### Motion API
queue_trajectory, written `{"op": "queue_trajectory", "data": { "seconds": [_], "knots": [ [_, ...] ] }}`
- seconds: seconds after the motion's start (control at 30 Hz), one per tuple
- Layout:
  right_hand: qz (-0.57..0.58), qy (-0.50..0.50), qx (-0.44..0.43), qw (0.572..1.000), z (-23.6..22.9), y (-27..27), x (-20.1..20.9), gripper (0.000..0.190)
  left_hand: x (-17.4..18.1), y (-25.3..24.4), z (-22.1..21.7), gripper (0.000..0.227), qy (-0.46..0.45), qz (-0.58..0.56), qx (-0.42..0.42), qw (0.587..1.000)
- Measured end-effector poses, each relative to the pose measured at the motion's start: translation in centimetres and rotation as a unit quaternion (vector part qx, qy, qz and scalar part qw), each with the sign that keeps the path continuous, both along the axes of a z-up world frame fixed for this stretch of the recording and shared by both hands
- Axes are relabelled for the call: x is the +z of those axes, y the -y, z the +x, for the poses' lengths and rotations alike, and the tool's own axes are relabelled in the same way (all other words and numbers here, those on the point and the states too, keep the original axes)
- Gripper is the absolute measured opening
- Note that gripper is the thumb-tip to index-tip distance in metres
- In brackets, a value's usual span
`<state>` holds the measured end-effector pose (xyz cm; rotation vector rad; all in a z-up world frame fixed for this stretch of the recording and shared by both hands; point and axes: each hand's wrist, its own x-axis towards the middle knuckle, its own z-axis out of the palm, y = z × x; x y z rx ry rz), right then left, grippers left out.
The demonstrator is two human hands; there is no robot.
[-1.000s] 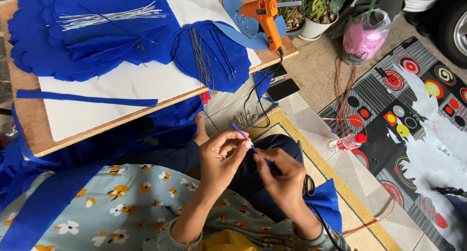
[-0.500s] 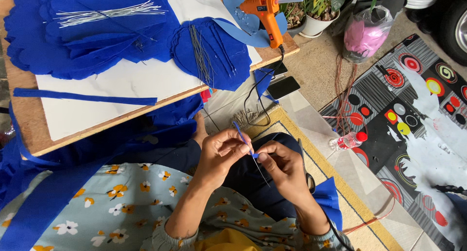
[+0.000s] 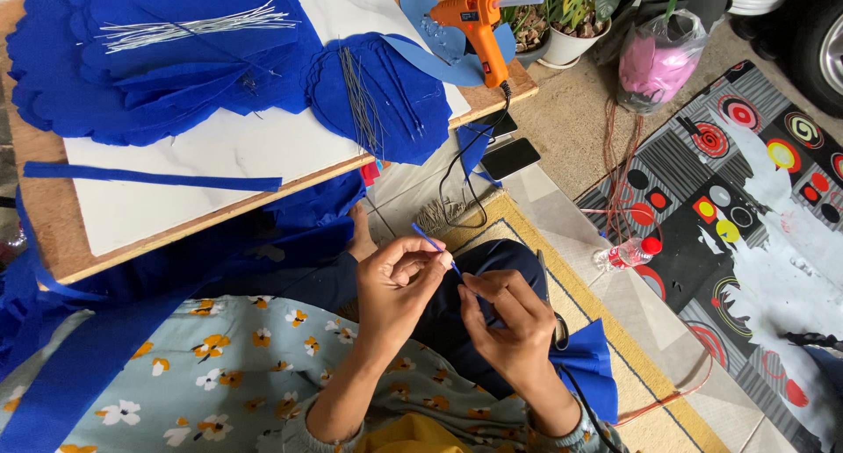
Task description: The person applies glue to thin wires and attaches blue fabric petals to them while working on a board.
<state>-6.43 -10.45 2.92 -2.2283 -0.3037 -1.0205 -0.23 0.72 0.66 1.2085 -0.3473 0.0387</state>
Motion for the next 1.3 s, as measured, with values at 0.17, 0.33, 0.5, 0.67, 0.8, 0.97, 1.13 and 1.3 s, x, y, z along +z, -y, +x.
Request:
{"op": "queue_trajectory", "data": {
  "seconds": [0.17, 0.33, 0.5, 0.67, 0.8, 0.97, 1.13, 1.3],
  "knots": [
    [-0.063, 0.025, -0.054, 0.996, 0.1, 0.0, -0.4, 0.010, 0.1, 0.4, -0.3, 0.009, -0.012, 0.008, 0.024, 1.000],
    [-0.100, 0.058, -0.091, 0.989, 0.3, -0.4, -0.5, 0.011, -0.3, 0.9, -0.3, 0.010, -0.043, 0.001, 0.051, 0.998],
    [-0.119, 0.066, -0.129, 0.982, 0.3, -0.6, -0.9, 0.008, 0.2, 0.8, -0.2, 0.009, -0.095, -0.018, 0.026, 0.995],
    [-0.035, 0.031, -0.063, 0.997, 0.3, -0.4, -0.6, 0.004, 0.4, 0.1, 0.5, 0.016, -0.093, -0.032, 0.006, 0.995],
    [0.033, -0.024, -0.018, 0.999, 0.3, -0.3, -0.1, 0.004, 0.8, -0.2, 0.7, 0.017, -0.088, -0.039, 0.006, 0.995],
    [0.119, -0.113, 0.027, 0.986, 0.4, 0.5, -0.2, 0.007, 0.7, -0.4, 0.8, 0.018, -0.070, -0.022, -0.002, 0.997],
    [0.172, -0.154, 0.046, 0.972, 0.6, 0.9, -0.6, 0.006, 0.6, -0.3, 0.8, 0.020, -0.083, -0.039, -0.002, 0.996],
    [0.202, -0.159, 0.070, 0.964, 0.7, 1.1, -1.1, 0.005, 0.4, -0.3, 1.1, 0.018, -0.135, -0.071, -0.012, 0.988]
  ]
}}
